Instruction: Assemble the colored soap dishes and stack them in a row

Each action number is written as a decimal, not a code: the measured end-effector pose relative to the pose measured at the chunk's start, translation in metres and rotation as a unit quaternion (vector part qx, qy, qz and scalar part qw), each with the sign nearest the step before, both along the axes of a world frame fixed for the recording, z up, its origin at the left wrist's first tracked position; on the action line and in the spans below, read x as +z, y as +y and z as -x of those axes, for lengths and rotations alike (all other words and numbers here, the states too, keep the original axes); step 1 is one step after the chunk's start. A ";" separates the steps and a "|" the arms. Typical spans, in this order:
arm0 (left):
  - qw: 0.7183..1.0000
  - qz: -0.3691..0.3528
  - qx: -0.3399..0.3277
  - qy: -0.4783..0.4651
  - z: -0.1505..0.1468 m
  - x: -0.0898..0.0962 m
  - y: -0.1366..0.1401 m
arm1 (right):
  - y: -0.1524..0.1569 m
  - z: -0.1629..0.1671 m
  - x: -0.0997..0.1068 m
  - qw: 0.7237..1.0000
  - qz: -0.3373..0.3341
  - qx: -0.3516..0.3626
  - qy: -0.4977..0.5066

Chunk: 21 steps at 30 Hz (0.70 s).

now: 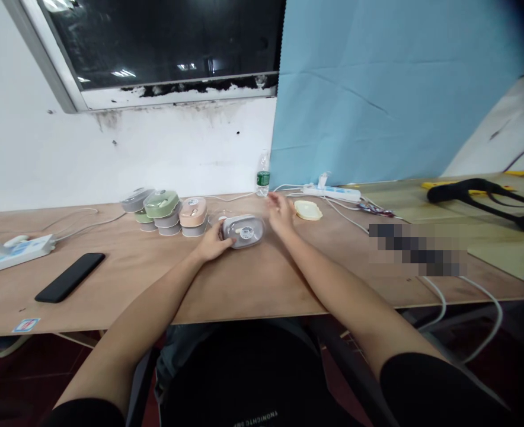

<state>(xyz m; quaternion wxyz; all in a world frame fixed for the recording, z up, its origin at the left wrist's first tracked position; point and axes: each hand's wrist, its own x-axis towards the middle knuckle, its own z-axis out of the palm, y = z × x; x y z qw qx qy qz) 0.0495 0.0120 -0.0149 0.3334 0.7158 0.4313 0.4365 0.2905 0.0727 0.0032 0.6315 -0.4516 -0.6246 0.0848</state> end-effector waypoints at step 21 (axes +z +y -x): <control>0.999 0.010 -0.010 0.032 0.008 -0.003 0.006 | -0.006 -0.182 -0.001 0.803 0.155 -0.557 0.147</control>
